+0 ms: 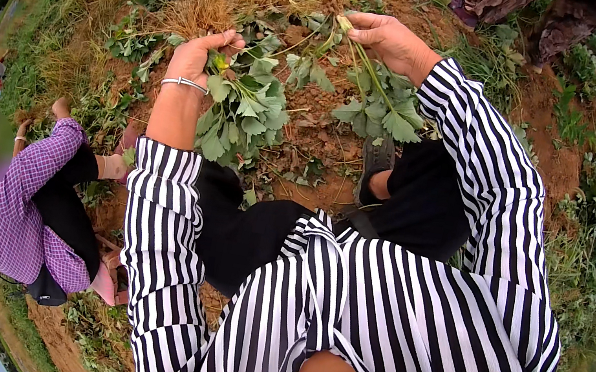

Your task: The person sits on the ground and repeatedly picks up leafy green plants, aligns them, and ties them into bundles using a thin string. The person places each completed bundle on the ground nearby.

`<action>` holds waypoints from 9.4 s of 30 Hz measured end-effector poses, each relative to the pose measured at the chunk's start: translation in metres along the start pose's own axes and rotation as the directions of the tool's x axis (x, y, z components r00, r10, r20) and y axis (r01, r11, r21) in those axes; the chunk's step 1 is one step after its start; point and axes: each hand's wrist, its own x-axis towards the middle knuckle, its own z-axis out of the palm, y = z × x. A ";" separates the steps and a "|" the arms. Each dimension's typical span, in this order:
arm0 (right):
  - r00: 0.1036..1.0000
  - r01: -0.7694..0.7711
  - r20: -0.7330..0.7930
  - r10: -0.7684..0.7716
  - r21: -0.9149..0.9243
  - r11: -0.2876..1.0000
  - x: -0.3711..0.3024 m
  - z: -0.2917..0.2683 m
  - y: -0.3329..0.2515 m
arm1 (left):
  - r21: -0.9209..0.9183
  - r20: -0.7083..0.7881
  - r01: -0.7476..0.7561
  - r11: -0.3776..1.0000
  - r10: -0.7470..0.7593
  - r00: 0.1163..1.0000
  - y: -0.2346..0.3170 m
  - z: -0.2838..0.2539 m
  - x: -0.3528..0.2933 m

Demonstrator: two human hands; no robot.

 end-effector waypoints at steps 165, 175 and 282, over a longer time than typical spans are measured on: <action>0.768 0.512 0.239 -0.595 -0.786 0.345 0.043 0.103 -0.004 | -0.121 0.253 -0.437 0.891 0.454 0.854 -0.003 -0.041 -0.029; 0.863 0.505 0.501 -0.062 -0.856 0.115 0.068 0.096 0.026 | 0.598 -0.316 -0.557 0.576 0.808 0.497 0.011 -0.226 -0.233; 0.974 -0.213 -0.005 0.226 -0.344 0.914 0.096 -0.096 0.085 | 0.849 0.158 -0.237 0.472 0.201 0.967 -0.063 0.025 0.031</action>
